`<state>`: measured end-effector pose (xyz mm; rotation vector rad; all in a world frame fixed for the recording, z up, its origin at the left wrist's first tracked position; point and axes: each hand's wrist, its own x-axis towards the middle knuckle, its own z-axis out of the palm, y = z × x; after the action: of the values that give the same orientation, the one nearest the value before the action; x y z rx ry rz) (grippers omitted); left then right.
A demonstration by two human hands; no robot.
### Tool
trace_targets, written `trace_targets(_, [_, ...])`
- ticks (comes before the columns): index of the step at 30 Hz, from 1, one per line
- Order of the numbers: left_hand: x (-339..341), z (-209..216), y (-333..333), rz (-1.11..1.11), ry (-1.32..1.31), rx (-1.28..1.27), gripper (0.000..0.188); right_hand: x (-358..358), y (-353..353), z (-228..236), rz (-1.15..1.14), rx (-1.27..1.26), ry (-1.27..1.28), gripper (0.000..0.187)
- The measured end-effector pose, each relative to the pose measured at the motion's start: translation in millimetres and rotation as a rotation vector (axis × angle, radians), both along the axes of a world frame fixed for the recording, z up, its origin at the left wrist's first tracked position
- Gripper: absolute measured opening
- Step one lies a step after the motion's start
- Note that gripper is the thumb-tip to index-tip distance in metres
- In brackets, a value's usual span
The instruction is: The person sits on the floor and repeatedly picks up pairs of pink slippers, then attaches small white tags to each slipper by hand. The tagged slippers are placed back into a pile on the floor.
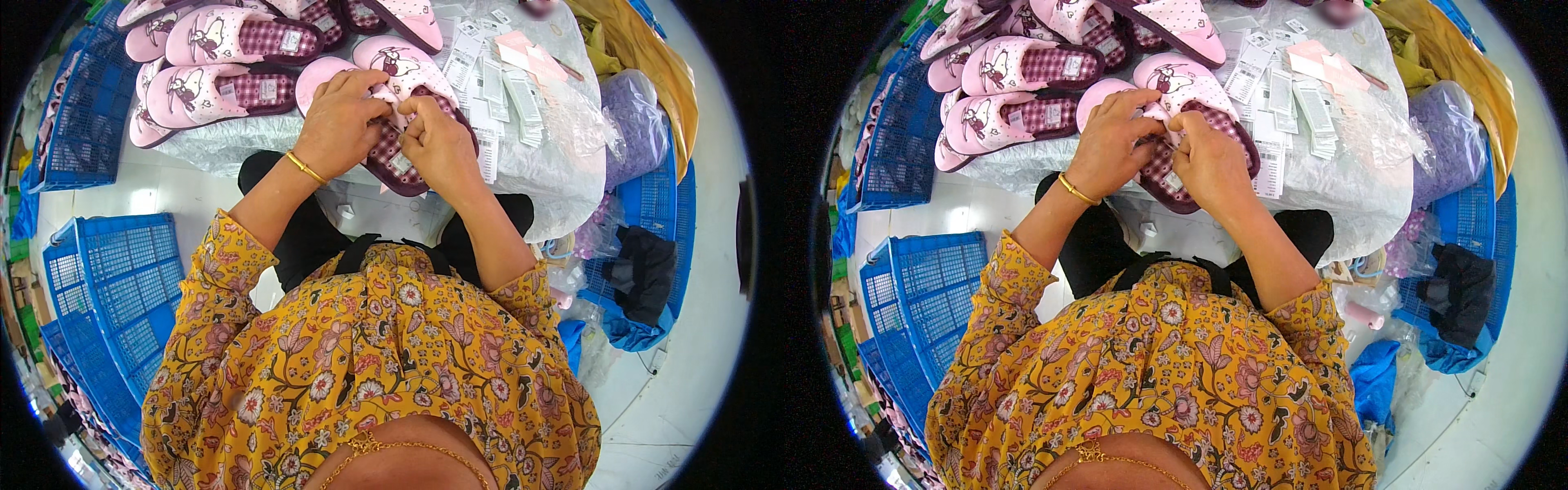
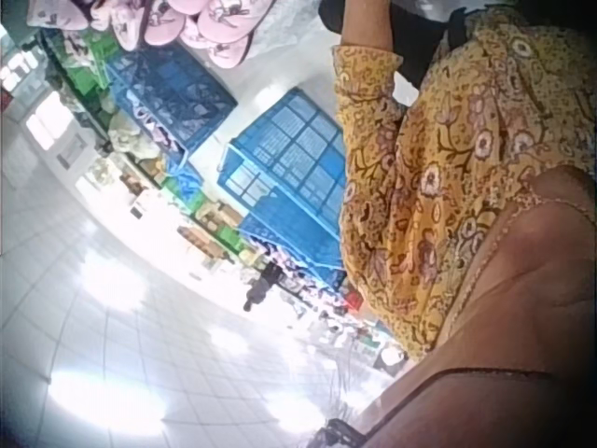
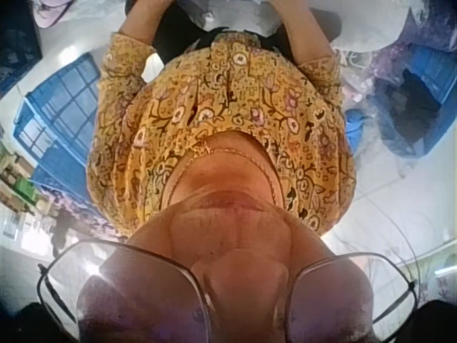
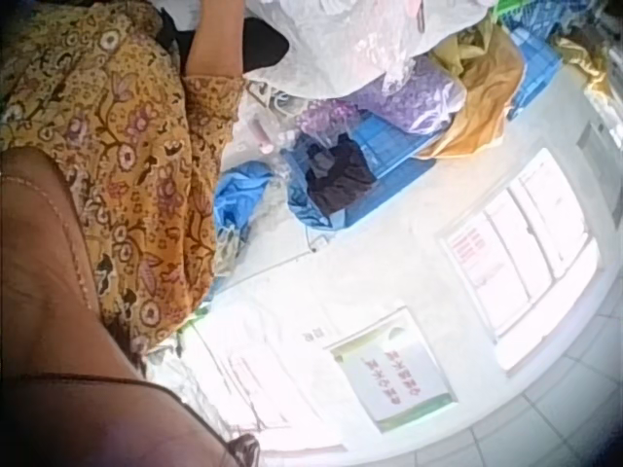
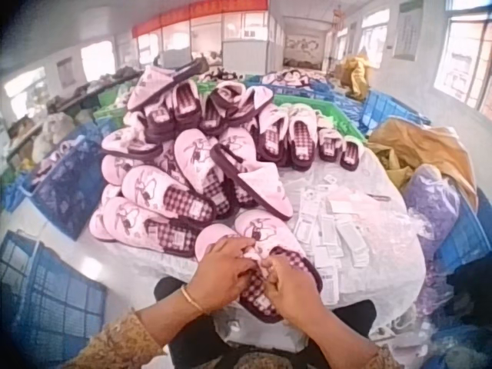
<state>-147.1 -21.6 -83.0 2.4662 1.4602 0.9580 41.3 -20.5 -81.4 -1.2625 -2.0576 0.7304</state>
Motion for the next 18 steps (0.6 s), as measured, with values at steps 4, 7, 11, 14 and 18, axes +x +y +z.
trace_targets(4, [0, -1, 0, 0.002, -0.006, -0.002, 0.017, -1, 1, -3, 0.004, 0.049, -0.018, 0.033])
trace_targets(7, [0, -2, 1, -0.001, -0.011, -0.001, 0.018, -5, 0, -4, -0.031, 0.056, -0.028, 0.031])
trace_targets(11, [-1, -4, 2, 0.000, -0.005, -0.009, 0.017, -7, 1, -9, -0.073, 0.079, -0.103, 0.030])
trace_targets(14, [1, -3, 3, 0.019, 0.042, -0.019, 0.017, -11, 0, -14, -0.102, 0.159, -0.058, 0.026])
trace_targets(18, [3, -3, 6, 0.032, 0.113, 0.024, 0.015, -13, -4, -15, -0.137, 0.193, 0.000, 0.025])
